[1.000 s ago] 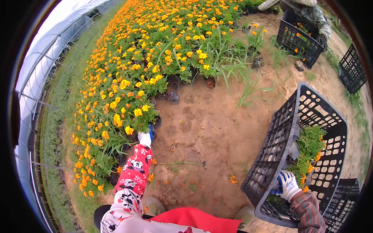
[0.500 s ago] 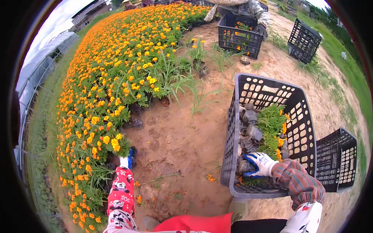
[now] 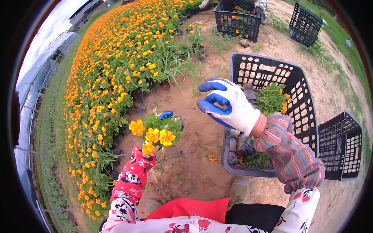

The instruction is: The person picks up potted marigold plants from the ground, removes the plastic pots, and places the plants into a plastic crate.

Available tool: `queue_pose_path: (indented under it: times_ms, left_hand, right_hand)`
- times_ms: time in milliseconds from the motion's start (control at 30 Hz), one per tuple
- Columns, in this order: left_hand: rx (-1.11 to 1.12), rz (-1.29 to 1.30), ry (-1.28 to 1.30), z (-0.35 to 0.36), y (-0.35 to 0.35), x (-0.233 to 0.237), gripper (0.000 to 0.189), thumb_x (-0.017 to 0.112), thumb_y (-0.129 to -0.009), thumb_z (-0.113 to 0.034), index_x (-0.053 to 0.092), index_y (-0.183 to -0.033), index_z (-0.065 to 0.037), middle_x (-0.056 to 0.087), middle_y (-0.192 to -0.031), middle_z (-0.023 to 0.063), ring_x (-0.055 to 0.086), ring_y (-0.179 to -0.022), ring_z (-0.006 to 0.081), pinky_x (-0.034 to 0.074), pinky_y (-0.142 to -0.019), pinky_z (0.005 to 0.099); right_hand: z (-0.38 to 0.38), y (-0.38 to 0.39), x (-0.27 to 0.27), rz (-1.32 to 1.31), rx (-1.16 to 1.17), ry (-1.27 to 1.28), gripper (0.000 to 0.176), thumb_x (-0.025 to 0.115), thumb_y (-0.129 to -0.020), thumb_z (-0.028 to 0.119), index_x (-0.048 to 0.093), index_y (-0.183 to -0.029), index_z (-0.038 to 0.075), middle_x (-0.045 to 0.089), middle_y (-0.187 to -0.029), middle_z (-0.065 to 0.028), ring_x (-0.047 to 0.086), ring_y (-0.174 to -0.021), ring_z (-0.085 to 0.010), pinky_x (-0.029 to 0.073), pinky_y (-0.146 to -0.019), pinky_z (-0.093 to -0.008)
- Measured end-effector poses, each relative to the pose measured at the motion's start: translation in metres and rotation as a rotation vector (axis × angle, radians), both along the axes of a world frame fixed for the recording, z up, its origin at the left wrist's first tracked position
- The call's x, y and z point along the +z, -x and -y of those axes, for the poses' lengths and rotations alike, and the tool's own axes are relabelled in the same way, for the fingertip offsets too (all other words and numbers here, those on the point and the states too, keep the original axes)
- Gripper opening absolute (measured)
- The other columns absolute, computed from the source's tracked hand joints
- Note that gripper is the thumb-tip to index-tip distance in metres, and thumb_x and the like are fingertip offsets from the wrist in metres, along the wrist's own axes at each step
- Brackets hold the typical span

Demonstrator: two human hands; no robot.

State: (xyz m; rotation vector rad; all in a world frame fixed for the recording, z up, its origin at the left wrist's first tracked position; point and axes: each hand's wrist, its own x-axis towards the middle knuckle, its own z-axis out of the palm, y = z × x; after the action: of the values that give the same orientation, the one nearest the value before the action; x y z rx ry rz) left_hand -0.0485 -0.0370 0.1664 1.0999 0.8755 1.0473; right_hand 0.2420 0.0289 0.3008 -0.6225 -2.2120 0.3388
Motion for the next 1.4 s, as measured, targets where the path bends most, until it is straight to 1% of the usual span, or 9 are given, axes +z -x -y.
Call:
queue_pose_path:
  times_ms: [33, 167, 600, 700, 733, 867, 1067, 1133, 1400]
  left_hand:
    - [0.093, 0.411, 0.341, 0.001, -0.018, 0.025, 0.048, 0.055, -0.086, -0.027, 0.044, -0.124, 0.002, 0.052, -0.120, 0.0178, 0.057, -0.102, 0.0265, 0.049, -0.084, 0.0373]
    - [0.234, -0.529, -0.358, -0.012, -0.022, -0.014, 0.032, 0.057, -0.085, -0.015, 0.054, -0.113, 0.000, 0.060, -0.105, 0.0123, 0.060, -0.092, 0.0225, 0.049, -0.082, 0.0345]
    - [0.248, -0.444, -0.201, -0.005, -0.041, 0.020, 0.022, 0.052, -0.087, -0.008, 0.056, -0.107, -0.001, 0.060, -0.104, 0.0066, 0.056, -0.095, 0.0166, 0.043, -0.085, 0.0302]
    - [0.245, -0.186, -0.075, -0.012, -0.067, 0.062, 0.026, 0.053, -0.086, -0.007, 0.055, -0.111, 0.000, 0.058, -0.110, 0.0074, 0.054, -0.102, 0.0189, 0.041, -0.090, 0.0316]
    - [0.139, -0.100, -0.151, -0.015, -0.075, 0.073, 0.030, 0.050, -0.088, -0.009, 0.053, -0.116, 0.001, 0.058, -0.112, 0.0079, 0.054, -0.103, 0.0183, 0.041, -0.091, 0.0322]
    - [-0.271, -0.085, -0.130, -0.040, -0.162, 0.133, 0.041, 0.040, -0.092, -0.019, 0.045, -0.126, 0.002, 0.055, -0.117, 0.0111, 0.052, -0.110, 0.0195, 0.041, -0.092, 0.0310]
    - [-0.795, -1.186, -1.618, -0.048, -0.307, 0.143, 0.029, 0.047, -0.087, -0.016, 0.058, -0.111, -0.005, 0.061, -0.099, 0.0188, 0.057, -0.090, 0.0337, 0.046, -0.078, 0.0381]
    - [-1.161, -1.306, -0.865, -0.043, -0.353, 0.112, 0.035, 0.054, -0.082, -0.025, 0.059, -0.109, -0.004, 0.061, -0.102, 0.0202, 0.058, -0.094, 0.0326, 0.046, -0.080, 0.0394]
    - [-1.284, -1.696, -0.377, -0.018, -0.380, -0.034, 0.042, 0.060, -0.074, -0.031, 0.061, -0.103, -0.001, 0.062, -0.098, 0.0194, 0.061, -0.093, 0.0320, 0.048, -0.081, 0.0386]
  right_hand:
    - [0.002, 0.005, 0.003, -0.049, 0.088, 0.313, 0.015, 0.067, -0.077, 0.014, 0.063, -0.086, 0.003, 0.058, -0.107, -0.0100, 0.054, -0.101, -0.0226, 0.042, -0.086, -0.0336]
    - [0.000, 0.024, 0.006, -0.118, 0.241, 0.325, 0.020, 0.065, -0.080, 0.016, 0.062, -0.096, 0.005, 0.058, -0.105, -0.0105, 0.055, -0.099, -0.0232, 0.043, -0.086, -0.0338]
    - [0.002, -0.001, -0.004, 0.002, 0.007, 0.576, 0.021, 0.061, -0.085, 0.017, 0.062, -0.100, 0.003, 0.065, -0.088, -0.0049, 0.057, -0.077, -0.0088, 0.047, -0.073, -0.0255]
    - [-0.026, -0.039, 0.001, -0.204, -0.192, 0.531, 0.030, 0.060, -0.082, 0.029, 0.061, -0.098, 0.004, 0.065, -0.088, -0.0131, 0.062, -0.080, -0.0244, 0.048, -0.075, -0.0320]
    - [-0.032, -0.063, 0.008, -0.088, -0.355, 0.439, 0.029, 0.058, -0.088, 0.025, 0.060, -0.107, 0.003, 0.062, -0.089, -0.0002, 0.055, -0.078, -0.0054, 0.046, -0.072, -0.0215]
    - [-0.071, -0.157, -0.002, -0.163, -0.449, 0.418, 0.033, 0.053, -0.088, 0.035, 0.061, -0.101, 0.006, 0.063, -0.084, -0.0057, 0.056, -0.075, -0.0144, 0.044, -0.070, -0.0299]
    - [-0.003, -0.237, 0.019, -0.225, -0.576, 0.438, 0.035, 0.053, -0.087, 0.037, 0.061, -0.102, 0.006, 0.064, -0.087, -0.0079, 0.057, -0.078, -0.0177, 0.045, -0.071, -0.0296]
    - [-0.001, -0.249, 0.015, -0.198, -0.566, 0.464, 0.036, 0.054, -0.086, 0.037, 0.062, -0.103, 0.007, 0.064, -0.087, -0.0087, 0.058, -0.078, -0.0190, 0.045, -0.072, -0.0297]
    - [-0.023, -0.254, -0.037, -0.036, -0.484, 0.592, 0.039, 0.056, -0.085, 0.040, 0.062, -0.107, 0.009, 0.065, -0.091, -0.0118, 0.060, -0.080, -0.0243, 0.046, -0.073, -0.0302]
